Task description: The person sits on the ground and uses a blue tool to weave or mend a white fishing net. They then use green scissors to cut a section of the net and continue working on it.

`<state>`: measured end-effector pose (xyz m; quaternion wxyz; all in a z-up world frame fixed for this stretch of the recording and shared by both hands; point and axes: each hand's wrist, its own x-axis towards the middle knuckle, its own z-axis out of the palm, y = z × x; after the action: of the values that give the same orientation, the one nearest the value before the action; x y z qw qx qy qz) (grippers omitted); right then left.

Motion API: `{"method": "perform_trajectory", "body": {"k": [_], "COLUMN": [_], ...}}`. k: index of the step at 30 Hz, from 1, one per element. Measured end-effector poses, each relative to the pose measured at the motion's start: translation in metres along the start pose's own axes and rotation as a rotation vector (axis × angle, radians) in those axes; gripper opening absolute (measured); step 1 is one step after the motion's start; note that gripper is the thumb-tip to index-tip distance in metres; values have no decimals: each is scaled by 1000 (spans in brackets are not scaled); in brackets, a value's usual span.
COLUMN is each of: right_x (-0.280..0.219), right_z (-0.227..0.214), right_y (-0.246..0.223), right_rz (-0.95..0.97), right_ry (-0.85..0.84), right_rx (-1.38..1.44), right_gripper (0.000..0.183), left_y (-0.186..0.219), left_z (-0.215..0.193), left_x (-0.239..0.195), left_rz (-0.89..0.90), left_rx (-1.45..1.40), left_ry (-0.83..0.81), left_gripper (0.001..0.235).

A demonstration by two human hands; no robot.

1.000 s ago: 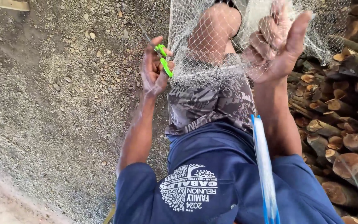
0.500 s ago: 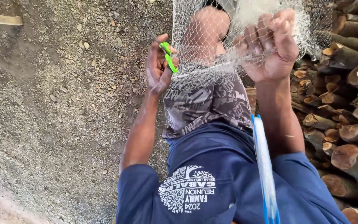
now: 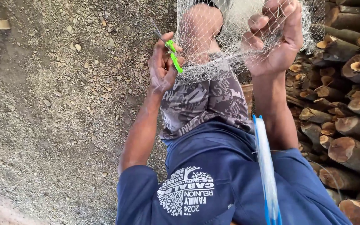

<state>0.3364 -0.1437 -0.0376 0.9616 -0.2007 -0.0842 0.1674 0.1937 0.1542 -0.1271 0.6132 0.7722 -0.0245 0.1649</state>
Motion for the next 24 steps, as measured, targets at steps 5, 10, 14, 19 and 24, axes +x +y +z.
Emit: {"method": "perform_trajectory", "body": {"k": [5, 10, 14, 19, 24], "right_x": [5, 14, 16, 11, 9], "right_z": [-2, 4, 4, 8, 10], "right_y": [-1, 0, 2, 1, -6], "right_rz": [-29, 52, 121, 125, 339], "right_ry": [63, -281, -355, -326, -277], "right_rx": [-12, 175, 299, 265, 131], "right_gripper": [44, 59, 52, 45, 49], "left_y": [-3, 0, -9, -13, -8], "left_z": [3, 2, 5, 5, 3], "left_x": [1, 0, -1, -2, 0], "left_rz": [15, -39, 32, 28, 44], "left_rx": [10, 12, -116, -120, -134], "left_ry": [13, 6, 10, 9, 1], "left_gripper": [58, 56, 57, 57, 57]}}
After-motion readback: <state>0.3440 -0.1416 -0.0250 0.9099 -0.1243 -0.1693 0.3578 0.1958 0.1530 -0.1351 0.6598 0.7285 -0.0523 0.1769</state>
